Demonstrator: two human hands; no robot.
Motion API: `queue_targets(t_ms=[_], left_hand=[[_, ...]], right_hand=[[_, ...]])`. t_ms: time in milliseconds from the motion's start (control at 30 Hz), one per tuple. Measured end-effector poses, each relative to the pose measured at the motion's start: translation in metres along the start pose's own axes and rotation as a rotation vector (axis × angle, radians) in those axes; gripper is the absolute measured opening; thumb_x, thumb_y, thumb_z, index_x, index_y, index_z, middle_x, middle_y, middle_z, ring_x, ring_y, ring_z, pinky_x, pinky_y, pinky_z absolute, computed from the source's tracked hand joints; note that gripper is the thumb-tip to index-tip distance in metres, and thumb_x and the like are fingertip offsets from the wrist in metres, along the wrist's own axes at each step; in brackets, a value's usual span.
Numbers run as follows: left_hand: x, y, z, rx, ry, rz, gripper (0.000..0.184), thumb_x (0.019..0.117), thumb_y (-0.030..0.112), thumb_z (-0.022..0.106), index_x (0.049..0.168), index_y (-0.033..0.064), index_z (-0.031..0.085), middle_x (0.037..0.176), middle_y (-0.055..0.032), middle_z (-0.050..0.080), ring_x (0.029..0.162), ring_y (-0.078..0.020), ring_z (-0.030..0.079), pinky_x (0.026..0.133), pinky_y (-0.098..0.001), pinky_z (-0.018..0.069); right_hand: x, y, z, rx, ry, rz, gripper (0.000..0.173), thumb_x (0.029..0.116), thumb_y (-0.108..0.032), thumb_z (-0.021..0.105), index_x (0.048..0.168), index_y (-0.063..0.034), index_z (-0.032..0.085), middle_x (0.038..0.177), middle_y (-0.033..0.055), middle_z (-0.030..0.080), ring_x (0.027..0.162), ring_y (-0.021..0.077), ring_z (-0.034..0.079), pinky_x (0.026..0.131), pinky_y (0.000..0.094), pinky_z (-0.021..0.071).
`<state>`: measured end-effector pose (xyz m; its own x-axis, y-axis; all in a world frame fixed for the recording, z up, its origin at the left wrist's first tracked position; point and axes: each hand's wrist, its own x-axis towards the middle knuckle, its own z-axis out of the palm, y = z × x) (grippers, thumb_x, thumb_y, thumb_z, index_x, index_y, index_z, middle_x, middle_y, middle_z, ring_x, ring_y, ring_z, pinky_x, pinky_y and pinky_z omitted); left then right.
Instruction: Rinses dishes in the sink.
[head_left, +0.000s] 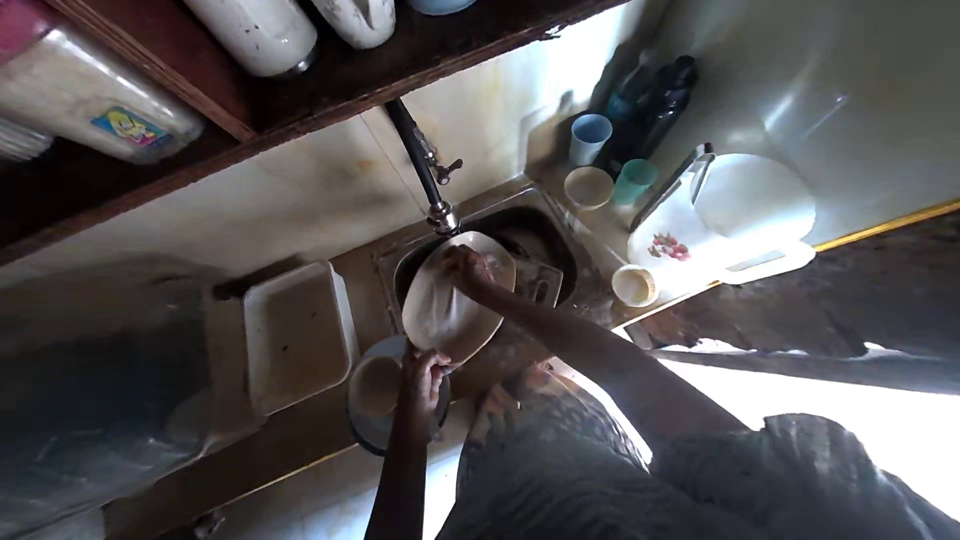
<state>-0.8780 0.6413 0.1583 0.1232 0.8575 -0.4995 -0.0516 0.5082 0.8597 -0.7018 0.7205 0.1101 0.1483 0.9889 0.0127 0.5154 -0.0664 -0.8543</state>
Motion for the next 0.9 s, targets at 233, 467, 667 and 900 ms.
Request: queue_targets(t_ms=[233, 467, 667, 900], left_hand=[[0.017, 0.007, -0.017, -0.111, 0.095, 0.042, 0.045, 0.0809, -0.015, 0.045, 0.125, -0.0035, 0.044, 0.091, -0.0114, 0.062, 0.069, -0.0181, 0.067, 0.06, -0.0349, 0.0617], [0.006, 0.003, -0.011, -0.029, 0.044, -0.029, 0.033, 0.0858, -0.013, 0.044, 0.117, -0.0014, 0.045, 0.081, -0.0032, 0.058, 0.063, -0.01, 0.063, 0.061, -0.0278, 0.0598], [0.017, 0.003, -0.017, -0.04, 0.131, 0.013, 0.041, 0.0869, -0.014, 0.043, 0.127, -0.0048, 0.04, 0.088, -0.0093, 0.058, 0.063, -0.0148, 0.066, 0.057, -0.0318, 0.0613], [0.02, -0.005, -0.002, -0.098, 0.005, -0.041, 0.037, 0.0833, -0.014, 0.044, 0.118, -0.0007, 0.045, 0.085, -0.0071, 0.061, 0.066, -0.0155, 0.067, 0.061, -0.0345, 0.0627]], right_hand=[[-0.055, -0.029, -0.006, 0.088, -0.486, -0.381, 0.032, 0.0941, -0.005, 0.067, 0.125, 0.0013, 0.07, 0.128, 0.0235, 0.066, 0.121, 0.0349, 0.063, 0.108, 0.0468, 0.0468], [-0.01, 0.03, -0.008, -0.162, -0.062, -0.097, 0.047, 0.092, -0.006, 0.072, 0.138, -0.0077, 0.064, 0.142, 0.0201, 0.06, 0.133, 0.0376, 0.055, 0.113, 0.054, 0.0435], [-0.058, 0.024, -0.008, 0.056, -0.414, -0.109, 0.03, 0.1015, -0.012, 0.061, 0.127, 0.0012, 0.069, 0.129, 0.0201, 0.068, 0.12, 0.0319, 0.065, 0.109, 0.0476, 0.0471], [-0.022, 0.017, 0.008, -0.045, -0.213, -0.14, 0.04, 0.0957, -0.009, 0.067, 0.136, -0.0061, 0.065, 0.143, 0.0161, 0.06, 0.133, 0.0311, 0.057, 0.114, 0.0496, 0.0433]])
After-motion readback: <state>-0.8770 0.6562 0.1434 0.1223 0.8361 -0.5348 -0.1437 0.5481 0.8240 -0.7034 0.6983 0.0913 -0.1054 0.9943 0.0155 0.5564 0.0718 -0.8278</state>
